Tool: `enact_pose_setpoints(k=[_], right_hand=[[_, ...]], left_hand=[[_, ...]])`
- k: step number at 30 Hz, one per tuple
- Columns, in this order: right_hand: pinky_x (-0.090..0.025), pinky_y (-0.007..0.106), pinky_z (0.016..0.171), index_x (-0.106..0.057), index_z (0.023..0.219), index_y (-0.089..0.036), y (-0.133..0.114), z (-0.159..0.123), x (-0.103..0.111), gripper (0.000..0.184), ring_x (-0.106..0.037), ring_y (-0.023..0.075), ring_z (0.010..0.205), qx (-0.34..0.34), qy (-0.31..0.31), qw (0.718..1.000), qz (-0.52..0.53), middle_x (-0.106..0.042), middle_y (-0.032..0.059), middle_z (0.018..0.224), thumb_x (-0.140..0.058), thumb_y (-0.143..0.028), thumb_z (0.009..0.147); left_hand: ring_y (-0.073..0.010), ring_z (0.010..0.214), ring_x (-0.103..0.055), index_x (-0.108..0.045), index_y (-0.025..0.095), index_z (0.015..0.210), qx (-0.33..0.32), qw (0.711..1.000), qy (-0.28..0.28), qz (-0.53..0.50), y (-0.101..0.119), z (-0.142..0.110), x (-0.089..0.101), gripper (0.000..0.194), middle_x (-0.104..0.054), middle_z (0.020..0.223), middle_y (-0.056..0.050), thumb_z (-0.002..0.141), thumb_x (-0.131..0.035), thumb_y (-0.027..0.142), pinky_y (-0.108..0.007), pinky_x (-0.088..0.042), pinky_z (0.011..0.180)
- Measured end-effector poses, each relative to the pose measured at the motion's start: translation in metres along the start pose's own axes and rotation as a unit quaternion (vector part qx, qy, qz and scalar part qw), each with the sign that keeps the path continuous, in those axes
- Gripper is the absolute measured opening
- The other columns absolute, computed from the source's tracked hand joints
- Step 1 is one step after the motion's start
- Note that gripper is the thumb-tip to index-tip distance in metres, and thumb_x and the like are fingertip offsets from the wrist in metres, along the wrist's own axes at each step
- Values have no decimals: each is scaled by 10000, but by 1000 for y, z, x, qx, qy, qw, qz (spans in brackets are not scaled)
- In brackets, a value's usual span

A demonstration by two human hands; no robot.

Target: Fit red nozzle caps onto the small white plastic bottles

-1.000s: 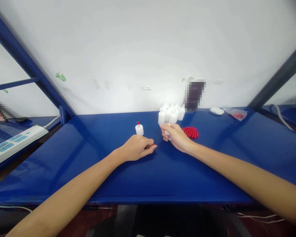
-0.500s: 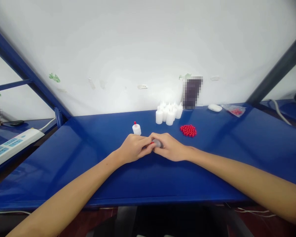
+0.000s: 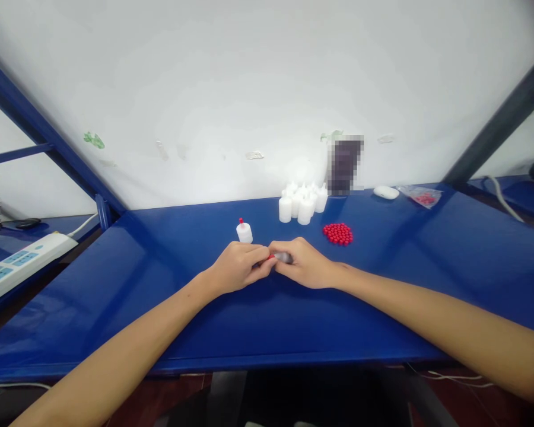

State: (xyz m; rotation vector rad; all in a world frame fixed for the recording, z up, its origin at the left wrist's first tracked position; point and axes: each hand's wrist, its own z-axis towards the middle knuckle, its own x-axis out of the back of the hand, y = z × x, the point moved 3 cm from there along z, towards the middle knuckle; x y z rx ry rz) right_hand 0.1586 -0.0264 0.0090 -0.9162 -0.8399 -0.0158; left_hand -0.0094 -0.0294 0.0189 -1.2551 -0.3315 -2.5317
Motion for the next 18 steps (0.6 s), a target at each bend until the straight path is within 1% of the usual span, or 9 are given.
enact_pose_setpoints(k=[3, 5, 8, 11, 14, 16, 18], right_hand=[[-323, 219, 565, -639, 869, -192, 0, 0, 0, 125, -429, 88, 572, 1, 21, 1000, -3, -535, -61, 649, -517, -164, 860], [-325, 217, 563, -636, 889, -193, 1, -1, 1, 127, -423, 86, 566, 4, 28, 1000, 4, -534, -61, 655, -516, -165, 861], [-332, 222, 569, -623, 952, -190, 0, -3, 3, 127, -429, 94, 583, 18, 10, 1000, 24, -542, -53, 691, -523, -190, 874], [-352, 241, 619, -607, 985, -183, -2, -4, 7, 167, -456, 113, 641, 47, -13, 997, 57, -558, -27, 753, -481, -281, 939], [-349, 255, 635, -584, 912, -186, -4, -5, 8, 295, -461, 125, 651, 57, -21, 996, 61, -548, -16, 745, -396, -397, 999], [-337, 258, 624, -553, 842, -191, -4, -5, 5, 317, -449, 124, 630, 52, -26, 998, 32, -539, -18, 719, -411, -427, 997], [-327, 262, 617, -534, 804, -193, -5, -5, 3, 298, -441, 124, 618, 51, -30, 998, -1, -547, -17, 708, -467, -427, 977]], left_hand=[[-81, 501, -348, -409, 184, 662, 10, 999, 25, 18, -2, 0, 2, 329, -428, 566, 48, 985, -463, 218, -252, -263, 497], [-86, 523, -365, -430, 183, 670, 8, 999, 28, 31, -3, 0, 2, 315, -445, 589, 40, 981, -467, 214, -256, -271, 507], [-82, 527, -381, -437, 181, 664, 2, 999, 16, 34, -2, 0, 2, 321, -458, 594, 40, 981, -469, 216, -255, -283, 513], [-71, 489, -369, -424, 181, 654, 2, 999, 8, 33, -1, 0, 2, 334, -454, 562, 53, 983, -465, 220, -247, -277, 494], [-67, 460, -384, -444, 183, 682, -14, 999, -12, 47, 0, 1, 1, 293, -472, 538, 62, 974, -461, 209, -240, -271, 479], [-71, 458, -418, -456, 185, 701, -29, 997, -39, 68, 1, 2, 0, 266, -499, 539, 58, 966, -447, 209, -237, -283, 483], [-78, 455, -441, -450, 186, 697, -39, 993, -64, 90, 1, 1, -1, 263, -517, 539, 49, 958, -435, 221, -235, -293, 486]])
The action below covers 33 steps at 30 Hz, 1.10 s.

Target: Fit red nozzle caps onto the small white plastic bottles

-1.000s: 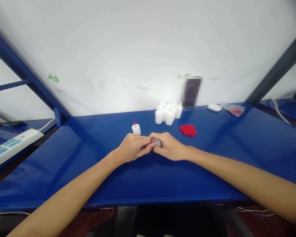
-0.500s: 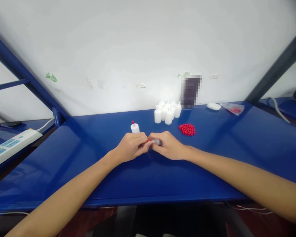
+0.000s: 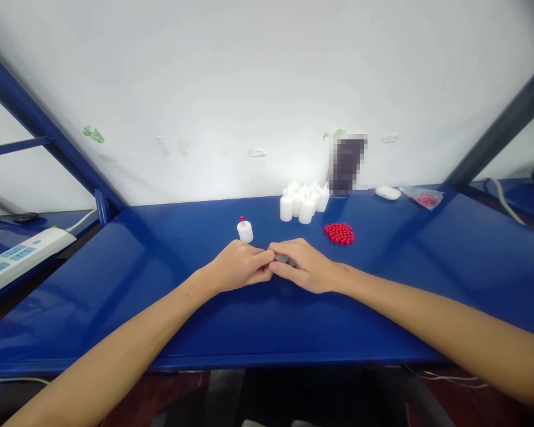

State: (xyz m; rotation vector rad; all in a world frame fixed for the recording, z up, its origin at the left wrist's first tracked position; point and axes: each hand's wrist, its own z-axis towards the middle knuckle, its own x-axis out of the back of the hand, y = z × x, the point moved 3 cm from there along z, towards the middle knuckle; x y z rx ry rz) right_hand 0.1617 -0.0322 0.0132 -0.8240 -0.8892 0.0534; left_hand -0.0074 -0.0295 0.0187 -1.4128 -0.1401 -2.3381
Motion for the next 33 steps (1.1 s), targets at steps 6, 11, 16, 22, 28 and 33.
enact_pose_setpoints(k=[6, 11, 16, 22, 28, 33], right_hand=[[-318, 268, 615, -511, 756, -197, -2, 2, -2, 249, -452, 125, 609, -9, -5, 1000, -25, -563, -16, 697, -465, -319, 968], [-302, 264, 594, -446, 701, -201, -2, 3, -1, 221, -422, 112, 567, -28, -12, 999, -27, -486, -44, 622, -467, -225, 919], [-298, 262, 592, -461, 710, -201, -2, 3, 0, 197, -413, 110, 571, -37, -11, 999, -14, -480, -49, 622, -454, -215, 907], [-270, 254, 555, -462, 705, -201, -1, 3, -1, 214, -360, 101, 544, -54, -11, 998, -16, -437, -61, 588, -477, -247, 913], [-312, 264, 597, -540, 1166, -213, -2, 1, 0, 254, -451, 124, 567, -24, 4, 1000, 5, -526, -50, 672, -419, -364, 1000], [-359, 296, 655, -418, 1359, -237, 10, -1, 9, 360, -507, 164, 660, -56, 102, 993, 21, -522, -27, 753, -352, -322, 1015]], left_hand=[[-88, 440, -462, -456, 185, 717, -10, 999, -21, 36, 1, 0, 1, 263, -531, 530, 41, 970, -413, 239, -233, -291, 477], [-97, 439, -473, -470, 182, 752, -3, 999, -19, 40, 4, 0, -3, 272, -540, 531, 36, 997, -380, 260, -239, -288, 465], [-101, 444, -486, -491, 182, 782, 10, 998, -23, 65, 4, -2, -8, 277, -552, 534, 30, 1005, -364, 286, -240, -275, 464], [-117, 441, -493, -516, 178, 839, 15, 998, -20, 57, 2, -4, -10, 246, -576, 549, 28, 1009, -379, 292, -258, -265, 462], [-79, 420, -411, -474, 185, 731, 66, 996, -1, -57, -4, -3, -4, 274, -497, 506, 52, 983, -403, 266, -220, -272, 464], [-55, 396, -323, -396, 183, 599, 298, 927, 191, -126, -40, -7, 31, 375, -388, 441, 67, 952, -455, 293, -200, -247, 433]])
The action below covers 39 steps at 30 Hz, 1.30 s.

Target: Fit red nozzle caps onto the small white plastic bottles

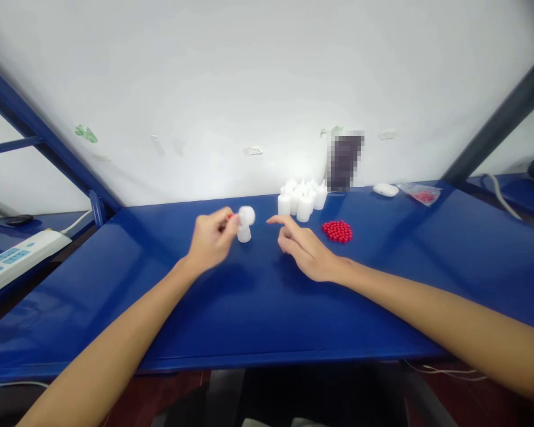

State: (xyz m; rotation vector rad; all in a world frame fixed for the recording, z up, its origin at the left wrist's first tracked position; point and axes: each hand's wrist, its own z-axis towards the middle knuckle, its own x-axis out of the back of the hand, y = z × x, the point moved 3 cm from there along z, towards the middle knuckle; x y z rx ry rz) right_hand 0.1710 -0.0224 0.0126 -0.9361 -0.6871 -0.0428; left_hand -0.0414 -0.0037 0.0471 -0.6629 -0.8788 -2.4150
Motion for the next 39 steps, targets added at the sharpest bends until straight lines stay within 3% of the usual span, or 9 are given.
enact_pose_setpoints(k=[2, 5, 12, 20, 24, 29, 33, 36, 39], right_hand=[[-371, 306, 673, -432, 1336, -232, 5, 1, 2, 353, -518, 171, 682, -11, 15, 1000, -20, -523, -21, 768, -353, -247, 992], [-377, 307, 677, -441, 1308, -224, 6, 1, 0, 371, -518, 171, 689, 5, -3, 997, -72, -538, -11, 801, -355, -164, 952], [-438, 328, 751, -451, 1284, -205, -3, -1, -6, 357, -591, 198, 805, 60, -59, 984, -154, -622, 41, 918, -349, -133, 949], [-481, 355, 790, -464, 1294, -199, -1, 0, -6, 362, -608, 203, 856, 56, -63, 985, -149, -641, 60, 969, -368, -127, 953], [-503, 364, 847, -473, 1324, -196, 2, 2, -5, 394, -614, 201, 942, 73, -9, 992, -106, -628, 91, 1082, -399, -119, 944], [-490, 399, 959, -664, 1120, -212, 6, 5, -3, 256, -617, 221, 1099, 48, 87, 991, -90, -627, 107, 1216, -460, -188, 967], [-451, 413, 1016, -635, 1255, -235, 1, 5, -4, 338, -565, 223, 1213, 56, 75, 993, -70, -587, 111, 1322, -399, -236, 1013], [-486, 340, 900, -573, 1334, -252, -3, 4, -6, 368, -626, 184, 1041, 71, 19, 997, -20, -663, 68, 1193, -378, -240, 1022], [-461, 275, 717, -557, 1323, -224, -2, 4, -7, 349, -603, 138, 751, 40, -18, 999, -2, -684, 21, 942, -392, -260, 1018]], left_hand=[[-63, 392, -358, -389, 188, 591, 77, 996, 29, -39, -14, 8, 9, 397, -409, 429, 58, 954, -453, 335, -202, -277, 433], [-65, 392, -341, -380, 190, 590, 128, 989, -6, -68, -29, 11, 6, 407, -384, 430, 63, 936, -471, 383, -203, -260, 422], [-60, 484, -218, -322, 176, 557, 155, 986, -47, -32, -28, 7, -11, 486, -244, 520, 61, 905, -501, 465, -213, -182, 460], [-72, 451, -282, -421, 166, 536, 167, 985, -35, -23, -31, 6, -11, 556, -317, 456, 54, 919, -501, 562, -236, -205, 472], [-78, 462, -319, -419, 168, 550, 123, 992, -7, -11, -24, 2, -7, 535, -369, 462, 51, 959, -471, 509, -245, -243, 497], [-92, 514, -309, -460, 163, 574, -77, 982, -153, 78, 13, -10, -18, 493, -411, 477, 57, 974, -504, 447, -267, -322, 623], [-116, 556, -349, -487, 177, 641, -164, 962, -196, 94, 32, -22, -30, 452, -451, 511, 51, 984, -492, 471, -267, -353, 632], [-103, 544, -405, -474, 180, 666, -155, 971, -163, 78, 29, -25, -34, 442, -472, 531, 55, 973, -502, 496, -235, -379, 584], [-82, 516, -452, -510, 183, 707, -132, 984, -100, 61, 21, -24, -33, 396, -481, 514, 70, 926, -582, 505, -198, -368, 513]])
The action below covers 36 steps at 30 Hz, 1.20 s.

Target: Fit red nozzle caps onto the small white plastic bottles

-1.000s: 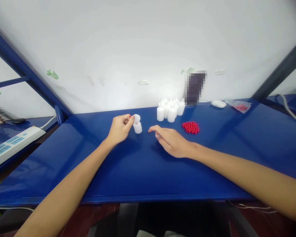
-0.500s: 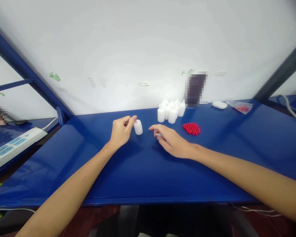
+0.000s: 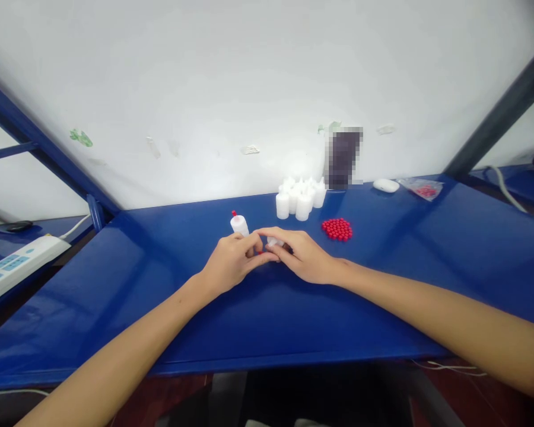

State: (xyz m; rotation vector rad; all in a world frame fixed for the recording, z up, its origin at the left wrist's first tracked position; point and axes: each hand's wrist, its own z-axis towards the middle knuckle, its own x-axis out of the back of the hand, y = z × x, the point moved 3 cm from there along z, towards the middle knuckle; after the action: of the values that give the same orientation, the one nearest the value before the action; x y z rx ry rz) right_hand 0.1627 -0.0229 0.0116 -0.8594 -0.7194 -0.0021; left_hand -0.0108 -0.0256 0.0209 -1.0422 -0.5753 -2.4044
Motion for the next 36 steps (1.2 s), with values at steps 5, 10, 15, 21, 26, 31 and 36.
enact_pose_setpoints(k=[5, 10, 15, 21, 26, 31, 36], right_hand=[[-375, 255, 625, -621, 1133, -189, 1, 0, 1, 263, -491, 114, 622, -24, -42, 999, 15, -582, -26, 736, -433, -323, 1006], [-402, 270, 691, -612, 1129, -173, -3, -1, 4, 355, -507, 127, 698, 13, -94, 989, 114, -578, 2, 824, -310, -339, 1041], [-368, 261, 666, -590, 978, -173, -5, -2, 3, 335, -477, 126, 683, 40, -105, 991, 75, -544, -11, 781, -367, -416, 1031], [-342, 254, 624, -551, 875, -189, -7, -1, 0, 304, -445, 118, 636, 36, -99, 994, 23, -519, -28, 725, -428, -434, 1007], [-303, 249, 564, -531, 812, -192, -3, -1, -1, 333, -367, 102, 581, 1, -111, 994, 24, -436, -51, 656, -475, -473, 979], [-350, 259, 628, -583, 892, -187, 0, 0, -1, 287, -441, 114, 645, -3, -109, 994, 30, -528, -29, 738, -435, -406, 1004], [-369, 256, 640, -544, 980, -196, -1, 0, 0, 126, -475, 119, 672, -20, -97, 994, 48, -552, -34, 776, -472, -300, 978]], left_hand=[[-33, 432, -420, -570, 178, 758, -41, 995, 89, -25, 1, 1, 10, 291, -506, 488, 97, 865, -703, 413, -157, -343, 460], [-31, 441, -459, -591, 178, 796, -111, 988, 103, -9, 11, 2, 14, 244, -549, 525, 87, 867, -711, 378, -153, -358, 468], [-47, 476, -485, -566, 181, 810, -156, 985, 75, 24, 13, 2, 11, 189, -602, 607, 60, 940, -625, 304, -180, -368, 488], [-79, 516, -525, -552, 191, 801, -171, 981, 35, 79, 14, 2, 10, 203, -611, 632, 35, 974, -539, 295, -218, -382, 520], [-88, 517, -537, -555, 194, 828, -176, 979, 37, 90, 15, 2, 8, 169, -616, 637, 36, 971, -531, 280, -230, -383, 527], [-97, 519, -553, -565, 191, 930, -158, 983, -19, 91, 10, 2, 3, 109, -628, 642, 34, 979, -494, 258, -226, -378, 517], [-98, 515, -555, -549, 197, 1077, -118, 987, -90, 58, 3, 0, -2, 134, -616, 642, 49, 981, -458, 225, -213, -376, 524]])
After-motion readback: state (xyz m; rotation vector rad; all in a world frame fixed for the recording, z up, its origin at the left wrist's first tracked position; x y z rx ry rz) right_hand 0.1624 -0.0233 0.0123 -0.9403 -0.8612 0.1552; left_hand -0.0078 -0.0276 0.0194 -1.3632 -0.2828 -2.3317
